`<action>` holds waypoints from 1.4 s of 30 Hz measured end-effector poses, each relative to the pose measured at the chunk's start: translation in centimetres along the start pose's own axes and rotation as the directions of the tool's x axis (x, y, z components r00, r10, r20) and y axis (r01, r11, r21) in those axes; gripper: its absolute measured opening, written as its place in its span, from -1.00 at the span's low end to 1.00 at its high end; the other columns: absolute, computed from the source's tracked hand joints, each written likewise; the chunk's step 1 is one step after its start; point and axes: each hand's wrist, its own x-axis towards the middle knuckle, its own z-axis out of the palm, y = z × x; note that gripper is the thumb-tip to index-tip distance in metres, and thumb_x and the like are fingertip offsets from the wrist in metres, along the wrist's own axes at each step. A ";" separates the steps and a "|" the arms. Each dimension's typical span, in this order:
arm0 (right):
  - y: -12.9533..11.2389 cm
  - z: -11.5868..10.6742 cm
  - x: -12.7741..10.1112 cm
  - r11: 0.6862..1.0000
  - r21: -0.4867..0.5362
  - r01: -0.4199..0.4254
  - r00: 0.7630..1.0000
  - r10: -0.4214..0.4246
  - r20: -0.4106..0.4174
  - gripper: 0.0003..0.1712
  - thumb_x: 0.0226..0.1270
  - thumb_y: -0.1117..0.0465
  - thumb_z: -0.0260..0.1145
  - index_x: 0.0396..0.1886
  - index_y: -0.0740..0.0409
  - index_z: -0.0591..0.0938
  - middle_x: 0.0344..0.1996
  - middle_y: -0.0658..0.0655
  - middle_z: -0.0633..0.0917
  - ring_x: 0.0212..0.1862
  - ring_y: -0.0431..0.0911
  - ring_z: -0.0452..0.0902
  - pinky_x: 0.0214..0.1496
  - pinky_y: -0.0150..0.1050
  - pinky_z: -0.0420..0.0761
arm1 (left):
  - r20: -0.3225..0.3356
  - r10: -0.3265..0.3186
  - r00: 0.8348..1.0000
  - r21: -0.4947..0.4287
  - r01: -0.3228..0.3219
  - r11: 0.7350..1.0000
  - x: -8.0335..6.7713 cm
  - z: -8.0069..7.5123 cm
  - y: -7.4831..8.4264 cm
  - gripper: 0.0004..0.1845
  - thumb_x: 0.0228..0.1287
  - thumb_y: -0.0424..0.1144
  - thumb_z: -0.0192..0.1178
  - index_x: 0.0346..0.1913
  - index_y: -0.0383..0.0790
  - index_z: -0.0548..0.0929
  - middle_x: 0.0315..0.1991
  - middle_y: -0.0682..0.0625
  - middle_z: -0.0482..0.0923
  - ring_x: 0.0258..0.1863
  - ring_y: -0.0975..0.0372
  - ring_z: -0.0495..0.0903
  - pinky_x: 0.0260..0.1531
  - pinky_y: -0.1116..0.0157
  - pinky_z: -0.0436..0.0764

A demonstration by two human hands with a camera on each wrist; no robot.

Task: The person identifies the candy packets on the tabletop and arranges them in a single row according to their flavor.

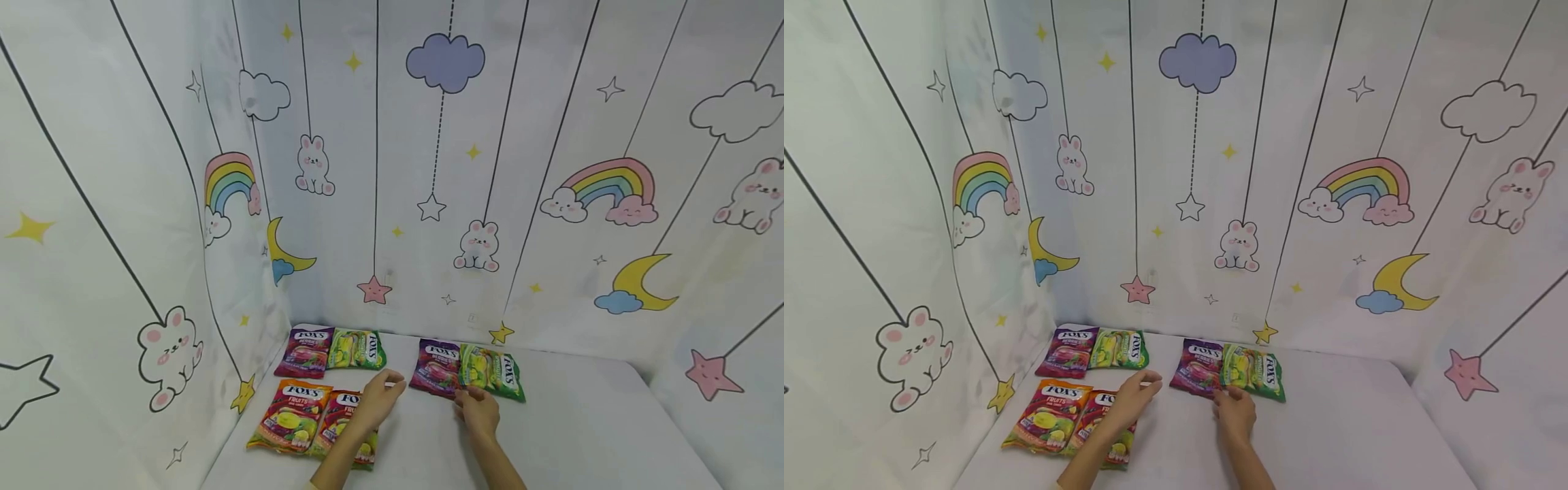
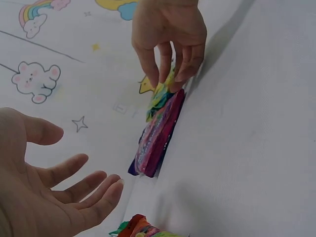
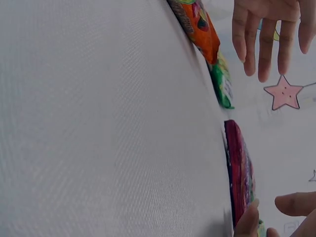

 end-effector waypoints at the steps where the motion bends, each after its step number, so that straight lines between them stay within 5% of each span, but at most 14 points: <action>1: 0.1 -0.1 0.1 1.000 -0.001 0.004 1.000 -0.004 0.002 -0.54 0.45 0.26 0.34 0.23 0.42 0.53 0.06 0.42 0.64 -0.11 0.08 0.72 -0.15 -0.18 0.77 | 0.001 -0.005 1.000 0.003 0.005 1.000 0.3 0.2 0.0 -0.64 0.53 -0.05 0.19 0.12 -0.28 0.66 0.09 -0.13 0.67 0.03 0.01 0.66 -0.01 -0.04 0.66; 9: 1.0 -0.1 1.1 1.000 -0.019 0.025 1.000 -0.025 0.012 -0.59 0.41 0.27 0.35 0.14 0.44 0.62 -0.19 0.32 0.76 -0.39 -0.09 0.69 -0.40 -0.30 0.70 | 0.010 0.004 1.000 0.078 -0.004 0.997 3.0 1.9 0.1 -0.54 0.50 -0.06 0.19 0.21 -0.37 0.59 0.15 -0.30 0.62 0.04 -0.08 0.66 0.01 -0.09 0.66; 18: 0.9 -0.2 1.4 0.998 0.017 0.059 0.996 -0.061 0.070 -0.56 0.41 0.29 0.36 0.18 0.46 0.59 -0.22 0.31 0.76 -0.35 -0.09 0.72 -0.36 -0.27 0.75 | -0.050 0.003 0.999 0.139 0.004 0.990 6.1 3.8 -0.8 -0.50 0.41 -0.15 0.18 0.25 -0.45 0.52 0.10 -0.37 0.61 0.00 -0.09 0.63 -0.03 -0.06 0.65; 32: 1.4 -0.3 2.2 0.993 -0.068 0.099 0.994 -0.096 0.053 -0.61 0.40 0.27 0.39 0.10 0.46 0.67 -0.42 0.22 0.79 -0.49 -0.10 0.71 -0.46 -0.22 0.73 | -0.142 0.036 0.989 0.235 -0.002 0.972 9.2 7.0 -2.7 -0.58 0.29 -0.29 0.25 0.13 -0.48 0.57 -0.13 -0.30 0.63 -0.13 -0.10 0.63 -0.07 -0.08 0.62; 42: 2.0 0.1 3.3 0.978 -0.144 0.151 0.989 -0.149 0.023 -0.74 0.35 0.22 0.46 -0.10 0.33 0.79 -0.54 0.14 0.77 -0.59 -0.11 0.68 -0.60 -0.28 0.65 | -0.154 0.012 0.988 0.247 0.027 0.969 10.3 7.7 -3.0 -0.56 0.30 -0.24 0.23 0.12 -0.52 0.55 -0.13 -0.36 0.66 -0.14 -0.15 0.67 -0.10 -0.07 0.65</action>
